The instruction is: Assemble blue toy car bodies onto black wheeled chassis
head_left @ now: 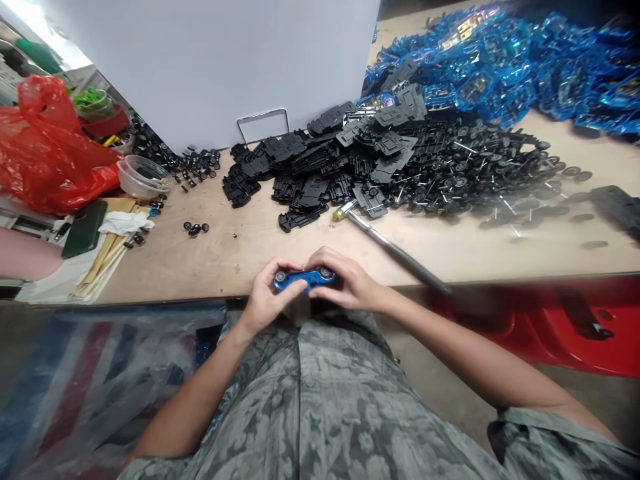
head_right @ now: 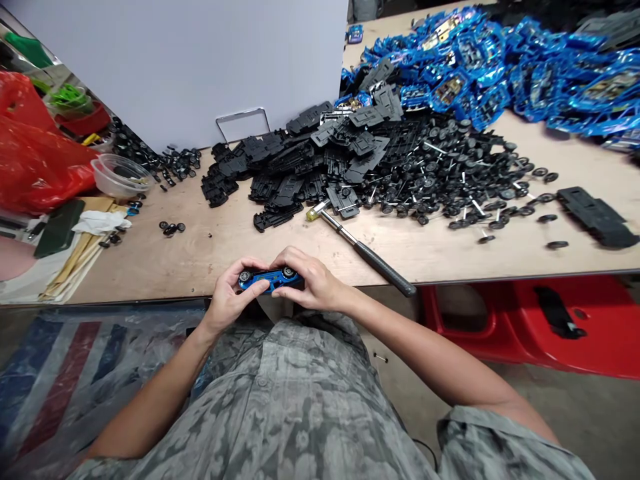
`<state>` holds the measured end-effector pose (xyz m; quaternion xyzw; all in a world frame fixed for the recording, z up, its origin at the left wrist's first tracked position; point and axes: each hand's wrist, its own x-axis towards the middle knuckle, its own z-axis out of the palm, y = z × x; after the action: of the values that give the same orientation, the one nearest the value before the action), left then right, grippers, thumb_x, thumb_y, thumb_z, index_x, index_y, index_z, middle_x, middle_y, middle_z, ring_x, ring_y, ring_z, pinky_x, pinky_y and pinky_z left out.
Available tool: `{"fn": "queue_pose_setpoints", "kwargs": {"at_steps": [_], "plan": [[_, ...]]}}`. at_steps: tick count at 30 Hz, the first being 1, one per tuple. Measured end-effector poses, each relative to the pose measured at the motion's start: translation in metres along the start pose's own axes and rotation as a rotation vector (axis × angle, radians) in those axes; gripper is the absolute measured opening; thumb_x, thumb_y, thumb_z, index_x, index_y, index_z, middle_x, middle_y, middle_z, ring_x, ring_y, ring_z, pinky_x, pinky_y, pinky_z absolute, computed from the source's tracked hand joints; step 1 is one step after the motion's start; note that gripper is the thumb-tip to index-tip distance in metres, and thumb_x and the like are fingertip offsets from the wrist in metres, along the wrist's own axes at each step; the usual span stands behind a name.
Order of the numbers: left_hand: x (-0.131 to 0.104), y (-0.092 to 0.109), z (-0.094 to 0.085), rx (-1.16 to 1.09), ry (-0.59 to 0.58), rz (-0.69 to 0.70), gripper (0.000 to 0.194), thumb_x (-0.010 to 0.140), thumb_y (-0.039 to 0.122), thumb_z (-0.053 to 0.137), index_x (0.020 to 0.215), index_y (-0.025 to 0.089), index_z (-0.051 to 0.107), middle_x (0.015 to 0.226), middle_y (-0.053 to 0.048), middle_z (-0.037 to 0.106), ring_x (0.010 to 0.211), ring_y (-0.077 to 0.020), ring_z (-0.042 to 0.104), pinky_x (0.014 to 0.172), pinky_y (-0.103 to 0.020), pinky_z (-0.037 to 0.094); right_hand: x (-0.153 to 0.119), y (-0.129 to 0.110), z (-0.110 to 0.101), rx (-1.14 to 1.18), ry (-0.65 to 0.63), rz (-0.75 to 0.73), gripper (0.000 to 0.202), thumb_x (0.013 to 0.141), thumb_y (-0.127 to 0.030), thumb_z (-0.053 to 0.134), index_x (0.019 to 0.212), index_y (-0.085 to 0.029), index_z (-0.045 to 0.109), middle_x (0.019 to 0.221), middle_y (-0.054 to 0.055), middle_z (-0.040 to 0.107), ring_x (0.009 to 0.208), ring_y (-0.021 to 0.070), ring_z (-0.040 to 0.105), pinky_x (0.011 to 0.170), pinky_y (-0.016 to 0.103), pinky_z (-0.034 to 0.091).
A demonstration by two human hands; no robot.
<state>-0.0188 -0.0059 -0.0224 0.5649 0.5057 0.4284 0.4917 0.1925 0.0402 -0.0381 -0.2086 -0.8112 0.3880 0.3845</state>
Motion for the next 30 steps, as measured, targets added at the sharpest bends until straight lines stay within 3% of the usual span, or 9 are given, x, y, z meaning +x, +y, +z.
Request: {"fn": "queue_pose_setpoints", "kwargs": {"at_steps": [5, 10, 16, 21, 30], "plan": [[0.0, 0.0, 0.002, -0.046, 0.016, -0.021, 0.025, 0.082, 0.033, 0.079, 0.098, 0.018, 0.066, 0.102, -0.005, 0.07, 0.1, -0.0199, 0.066, 0.093, -0.031, 0.051, -0.004, -0.001, 0.007, -0.028, 0.12, -0.031, 0.028, 0.096, -0.032, 0.068, 0.12, -0.018, 0.062, 0.106, 0.011, 0.064, 0.099, 0.0228, 0.063, 0.087, 0.038, 0.056], [0.0, -0.002, 0.003, -0.04, 0.009, -0.046, 0.024, 0.083, 0.03, 0.078, 0.101, 0.018, 0.067, 0.104, -0.006, 0.07, 0.1, -0.0193, 0.066, 0.091, -0.03, 0.052, -0.01, -0.001, 0.008, -0.226, 0.084, -0.135, 0.035, 0.098, -0.027, 0.064, 0.131, -0.021, 0.057, 0.113, 0.013, 0.062, 0.102, 0.0238, 0.063, 0.085, 0.039, 0.059], [-0.002, -0.005, 0.0, 0.031, -0.028, 0.064, 0.025, 0.087, 0.029, 0.076, 0.108, 0.019, 0.068, 0.111, -0.008, 0.068, 0.11, -0.0217, 0.064, 0.101, -0.033, 0.048, -0.011, -0.012, 0.015, -0.231, 0.165, -0.059, 0.028, 0.098, -0.025, 0.064, 0.125, -0.02, 0.056, 0.106, 0.013, 0.064, 0.1, 0.0263, 0.063, 0.084, 0.043, 0.059], [-0.004, -0.008, 0.001, 0.041, -0.008, 0.087, 0.02, 0.089, 0.031, 0.073, 0.104, 0.019, 0.067, 0.107, -0.007, 0.068, 0.106, -0.0218, 0.065, 0.096, -0.033, 0.049, -0.013, -0.012, 0.022, -0.197, 0.259, -0.009, 0.034, 0.095, -0.028, 0.069, 0.126, -0.022, 0.057, 0.105, 0.011, 0.067, 0.098, 0.0267, 0.065, 0.084, 0.044, 0.058], [-0.007, -0.009, 0.006, 0.052, 0.048, 0.119, 0.017, 0.089, 0.032, 0.074, 0.099, 0.019, 0.068, 0.098, -0.005, 0.068, 0.094, -0.0191, 0.065, 0.086, -0.03, 0.049, -0.013, -0.011, 0.019, -0.185, 0.219, 0.025, 0.026, 0.095, -0.033, 0.07, 0.117, -0.02, 0.065, 0.104, 0.012, 0.067, 0.097, 0.0255, 0.066, 0.082, 0.041, 0.058]]}}
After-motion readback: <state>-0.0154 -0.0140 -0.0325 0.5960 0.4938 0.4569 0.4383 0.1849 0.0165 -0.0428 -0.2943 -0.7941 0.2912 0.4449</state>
